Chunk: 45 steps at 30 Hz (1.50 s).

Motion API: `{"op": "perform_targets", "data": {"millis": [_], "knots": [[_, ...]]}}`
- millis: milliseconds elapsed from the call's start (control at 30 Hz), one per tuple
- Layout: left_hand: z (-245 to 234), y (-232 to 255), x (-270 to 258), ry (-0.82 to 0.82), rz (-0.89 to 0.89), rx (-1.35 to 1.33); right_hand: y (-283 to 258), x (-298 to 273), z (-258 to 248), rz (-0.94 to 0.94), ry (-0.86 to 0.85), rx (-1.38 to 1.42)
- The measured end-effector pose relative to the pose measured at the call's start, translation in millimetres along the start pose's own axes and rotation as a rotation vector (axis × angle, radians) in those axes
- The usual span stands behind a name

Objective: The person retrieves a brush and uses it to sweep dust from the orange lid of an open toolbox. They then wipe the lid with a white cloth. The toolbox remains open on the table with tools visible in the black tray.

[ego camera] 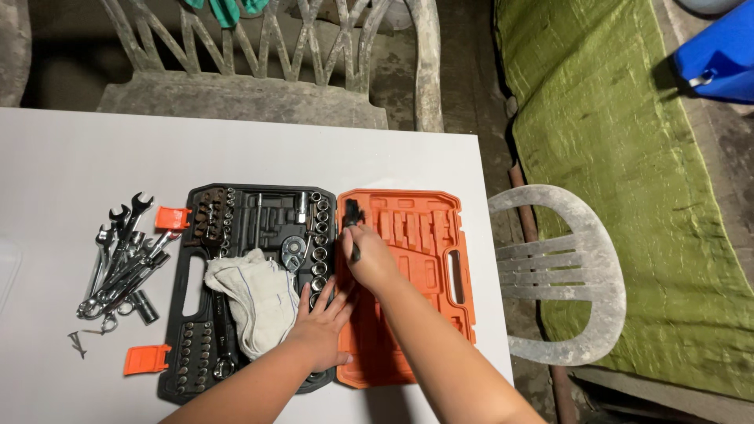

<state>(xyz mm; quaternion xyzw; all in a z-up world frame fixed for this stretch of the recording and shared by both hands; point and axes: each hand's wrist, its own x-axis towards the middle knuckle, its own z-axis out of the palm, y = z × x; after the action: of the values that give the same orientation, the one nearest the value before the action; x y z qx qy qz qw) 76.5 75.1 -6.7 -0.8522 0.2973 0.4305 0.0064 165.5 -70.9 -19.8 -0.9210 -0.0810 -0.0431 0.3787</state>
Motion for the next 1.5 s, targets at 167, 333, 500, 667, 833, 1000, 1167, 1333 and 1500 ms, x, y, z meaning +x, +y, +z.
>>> {"op": "perform_targets", "data": {"millis": [167,333,500,667,833,1000,1167,1333,1500], "knots": [[4,2,-3,0.037,0.009,0.004,-1,3,-10,0.036,0.189,0.113],[-1,1,-4,0.029,0.011,-0.002,1,1,-27,0.390,0.024,0.168],[-6,2,-7,0.042,0.004,-0.019,12,18,-26,0.246,0.092,0.218],[-10,4,-10,0.027,0.002,-0.017,26,21,-47,0.264,0.224,0.338],[-14,6,-10,-0.001,-0.005,0.004,14,12,-26,0.642,-0.040,0.494],[-7,2,-8,0.012,0.000,0.006,14,20,-9,0.141,0.127,0.404],[5,-3,1,0.209,0.001,-0.009,24,8,-23,0.112,0.224,0.352],[-11,-12,20,0.313,-0.106,-0.002,21,13,-9,0.289,-0.051,0.284],[-30,-14,15,0.277,-0.148,-0.016,12,-2,-19,0.035,0.149,0.121]]}}
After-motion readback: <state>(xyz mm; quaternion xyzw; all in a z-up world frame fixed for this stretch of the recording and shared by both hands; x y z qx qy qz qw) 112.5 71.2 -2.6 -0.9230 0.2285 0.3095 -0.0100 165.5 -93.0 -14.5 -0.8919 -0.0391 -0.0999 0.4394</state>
